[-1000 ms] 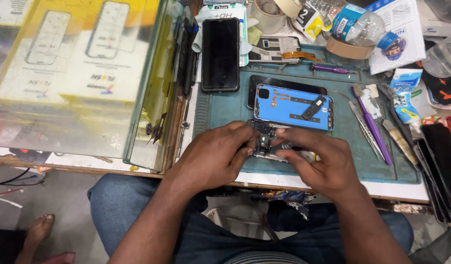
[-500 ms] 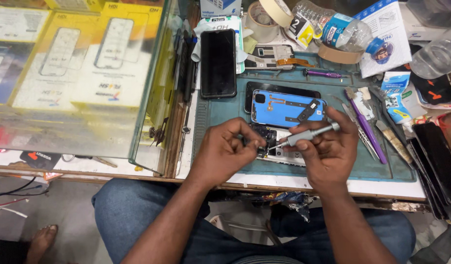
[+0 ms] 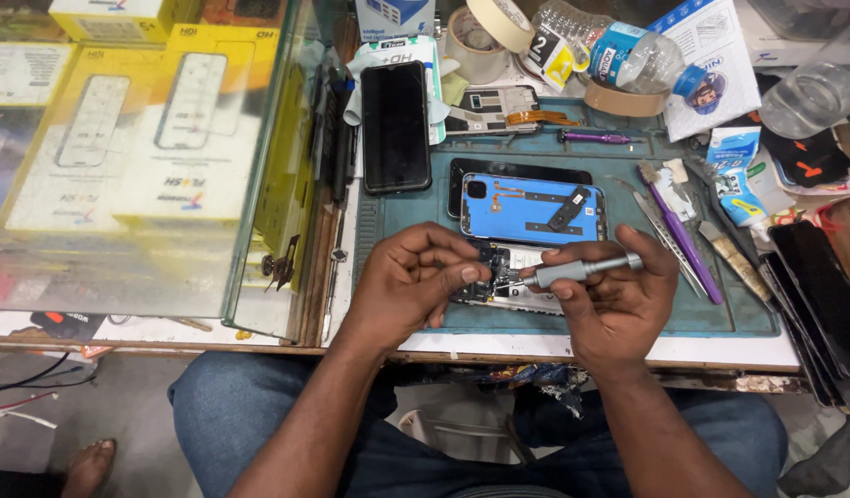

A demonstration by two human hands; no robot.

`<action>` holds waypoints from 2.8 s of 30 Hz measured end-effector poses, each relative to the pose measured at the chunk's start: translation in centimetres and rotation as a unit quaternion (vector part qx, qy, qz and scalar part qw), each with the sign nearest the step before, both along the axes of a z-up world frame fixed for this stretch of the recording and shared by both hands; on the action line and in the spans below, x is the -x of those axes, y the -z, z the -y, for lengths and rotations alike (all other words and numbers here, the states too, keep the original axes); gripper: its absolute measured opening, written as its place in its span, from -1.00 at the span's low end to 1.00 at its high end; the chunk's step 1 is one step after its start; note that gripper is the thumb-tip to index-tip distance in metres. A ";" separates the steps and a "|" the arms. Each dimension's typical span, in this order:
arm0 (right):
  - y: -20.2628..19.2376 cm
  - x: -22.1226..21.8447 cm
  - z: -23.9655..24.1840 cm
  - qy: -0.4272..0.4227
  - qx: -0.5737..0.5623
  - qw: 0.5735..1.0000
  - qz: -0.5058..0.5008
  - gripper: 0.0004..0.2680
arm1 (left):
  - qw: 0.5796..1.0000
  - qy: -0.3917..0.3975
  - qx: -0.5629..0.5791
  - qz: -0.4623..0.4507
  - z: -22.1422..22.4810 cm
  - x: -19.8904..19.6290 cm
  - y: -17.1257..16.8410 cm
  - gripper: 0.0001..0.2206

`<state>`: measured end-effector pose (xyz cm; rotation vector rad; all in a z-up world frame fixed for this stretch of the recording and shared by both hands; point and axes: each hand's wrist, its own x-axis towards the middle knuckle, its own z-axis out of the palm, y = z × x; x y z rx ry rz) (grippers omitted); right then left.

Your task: The person is repairing a smartphone by manipulating its internal components. They use a screwdriver to remove screws from the motherboard area and a plastic pry tool to disconnect ribbon cables. The person handles the phone's internal frame, battery, and camera module during the process.

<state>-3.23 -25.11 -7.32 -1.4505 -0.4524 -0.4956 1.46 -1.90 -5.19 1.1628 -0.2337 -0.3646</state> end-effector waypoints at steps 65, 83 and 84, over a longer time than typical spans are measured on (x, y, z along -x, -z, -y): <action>-4.8 -4.9 -0.7 0.039 0.342 0.938 -0.038 -0.54 | 0.783 -0.155 -0.492 0.348 2.7 2.5 -2.0 -0.88; -8.4 -6.2 -1.8 0.068 0.481 0.874 0.021 -0.61 | 0.804 -0.125 -0.489 0.313 2.2 2.8 -2.6 -0.87; -8.3 -6.2 -1.8 0.050 0.461 0.885 0.045 -0.61 | 0.807 -0.130 -0.480 0.320 2.2 2.8 -2.6 -0.86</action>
